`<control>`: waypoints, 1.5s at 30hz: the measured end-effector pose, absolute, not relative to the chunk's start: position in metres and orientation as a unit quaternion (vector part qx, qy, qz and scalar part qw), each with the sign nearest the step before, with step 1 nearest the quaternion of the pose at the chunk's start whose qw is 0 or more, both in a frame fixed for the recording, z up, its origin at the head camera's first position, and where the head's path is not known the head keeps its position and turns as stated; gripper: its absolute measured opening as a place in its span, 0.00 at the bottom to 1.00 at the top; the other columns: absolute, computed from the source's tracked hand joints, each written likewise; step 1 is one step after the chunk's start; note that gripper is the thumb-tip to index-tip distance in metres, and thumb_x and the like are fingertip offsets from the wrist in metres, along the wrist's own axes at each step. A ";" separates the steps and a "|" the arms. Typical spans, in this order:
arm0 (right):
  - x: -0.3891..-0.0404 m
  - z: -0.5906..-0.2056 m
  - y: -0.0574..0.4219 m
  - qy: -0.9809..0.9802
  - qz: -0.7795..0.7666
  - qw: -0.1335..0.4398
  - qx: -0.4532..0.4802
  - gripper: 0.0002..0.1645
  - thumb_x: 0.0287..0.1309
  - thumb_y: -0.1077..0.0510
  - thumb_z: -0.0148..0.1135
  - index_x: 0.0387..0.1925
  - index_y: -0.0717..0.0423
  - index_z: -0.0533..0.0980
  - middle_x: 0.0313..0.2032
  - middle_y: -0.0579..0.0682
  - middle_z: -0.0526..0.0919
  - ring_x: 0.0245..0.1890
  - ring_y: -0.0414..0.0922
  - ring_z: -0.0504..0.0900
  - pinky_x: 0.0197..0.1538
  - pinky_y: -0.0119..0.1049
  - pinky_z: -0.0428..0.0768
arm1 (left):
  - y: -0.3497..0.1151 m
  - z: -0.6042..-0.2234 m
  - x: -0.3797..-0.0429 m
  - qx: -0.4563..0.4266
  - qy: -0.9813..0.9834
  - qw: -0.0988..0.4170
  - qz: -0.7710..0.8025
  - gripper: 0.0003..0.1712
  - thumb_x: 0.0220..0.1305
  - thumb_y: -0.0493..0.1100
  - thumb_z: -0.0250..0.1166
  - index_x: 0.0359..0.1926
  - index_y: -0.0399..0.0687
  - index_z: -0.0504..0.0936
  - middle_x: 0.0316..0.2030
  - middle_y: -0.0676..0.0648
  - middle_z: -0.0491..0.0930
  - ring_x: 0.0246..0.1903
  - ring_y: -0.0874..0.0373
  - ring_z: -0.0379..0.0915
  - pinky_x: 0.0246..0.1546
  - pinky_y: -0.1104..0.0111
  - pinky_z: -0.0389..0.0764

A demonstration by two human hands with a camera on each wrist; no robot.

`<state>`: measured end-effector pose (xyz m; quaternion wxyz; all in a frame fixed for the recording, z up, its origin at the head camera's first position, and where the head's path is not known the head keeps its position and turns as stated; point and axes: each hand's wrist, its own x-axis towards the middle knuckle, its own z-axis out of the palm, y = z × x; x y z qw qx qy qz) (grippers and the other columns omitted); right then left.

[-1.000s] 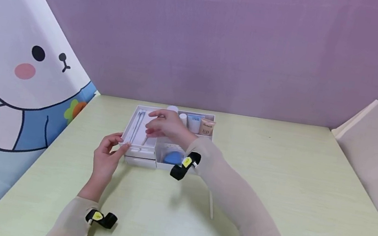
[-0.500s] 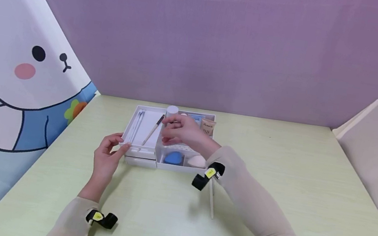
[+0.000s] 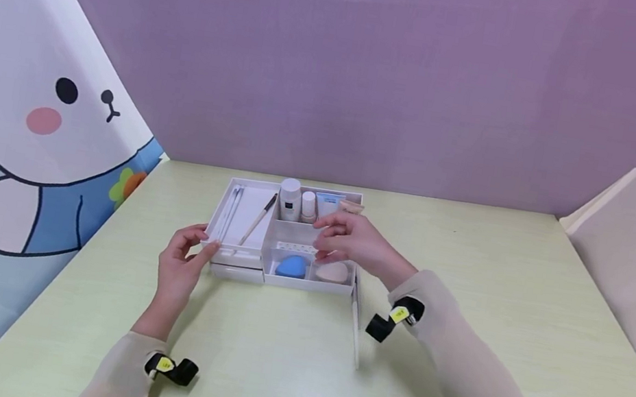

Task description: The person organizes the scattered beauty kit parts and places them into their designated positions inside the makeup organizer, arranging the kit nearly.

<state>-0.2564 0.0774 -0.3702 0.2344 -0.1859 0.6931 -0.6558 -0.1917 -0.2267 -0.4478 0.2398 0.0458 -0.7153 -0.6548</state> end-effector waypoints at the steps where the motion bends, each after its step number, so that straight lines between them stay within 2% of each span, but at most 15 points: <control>1: -0.255 -0.372 0.082 0.693 -0.657 0.233 -0.184 0.20 0.63 0.73 0.59 0.56 0.71 0.70 0.34 0.55 0.81 0.31 0.48 0.85 0.43 0.49 0.84 | -0.227 -0.448 -0.192 0.046 -0.715 0.241 -0.655 0.12 0.64 0.32 0.67 0.44 0.32 0.73 0.54 0.49 0.77 0.49 0.59 0.72 0.40 0.78 0.75; 9: -0.252 -0.389 0.116 0.703 -0.653 0.229 -0.164 0.20 0.62 0.73 0.58 0.55 0.72 0.68 0.34 0.54 0.81 0.31 0.47 0.85 0.44 0.50 0.84 | -0.226 -0.447 -0.191 0.046 -0.714 0.242 -0.656 0.12 0.64 0.31 0.67 0.44 0.31 0.73 0.54 0.49 0.77 0.49 0.60 0.73 0.40 0.78 0.75; 16: -0.255 -0.408 0.140 0.713 -0.648 0.233 -0.133 0.25 0.61 0.72 0.59 0.58 0.77 0.64 0.32 0.53 0.81 0.30 0.46 0.85 0.42 0.46 0.85 | -0.227 -0.448 -0.192 0.045 -0.716 0.242 -0.653 0.12 0.64 0.31 0.67 0.44 0.32 0.73 0.54 0.49 0.77 0.49 0.59 0.72 0.40 0.78 0.75; 22: -0.257 -0.429 0.154 0.724 -0.638 0.241 -0.107 0.25 0.59 0.73 0.59 0.57 0.77 0.64 0.30 0.52 0.81 0.29 0.47 0.85 0.40 0.45 0.85 | -0.227 -0.448 -0.191 0.046 -0.719 0.242 -0.650 0.11 0.64 0.31 0.67 0.43 0.32 0.73 0.54 0.49 0.77 0.49 0.61 0.72 0.40 0.78 0.74; 36: -0.258 -0.449 0.153 0.752 -0.598 0.262 -0.093 0.24 0.55 0.73 0.63 0.53 0.75 0.67 0.21 0.54 0.80 0.19 0.43 0.81 0.28 0.38 0.84 | -0.228 -0.448 -0.191 0.049 -0.727 0.226 -0.646 0.12 0.66 0.33 0.66 0.45 0.32 0.73 0.57 0.48 0.75 0.51 0.59 0.71 0.43 0.78 0.74; 45: -0.264 -0.452 0.144 0.805 -0.531 0.250 -0.083 0.24 0.54 0.68 0.66 0.51 0.71 0.69 0.21 0.54 0.79 0.15 0.42 0.79 0.23 0.36 0.82 | -0.228 -0.449 -0.193 0.042 -0.721 0.238 -0.650 0.11 0.64 0.30 0.66 0.43 0.32 0.73 0.53 0.52 0.77 0.50 0.59 0.73 0.41 0.78 0.75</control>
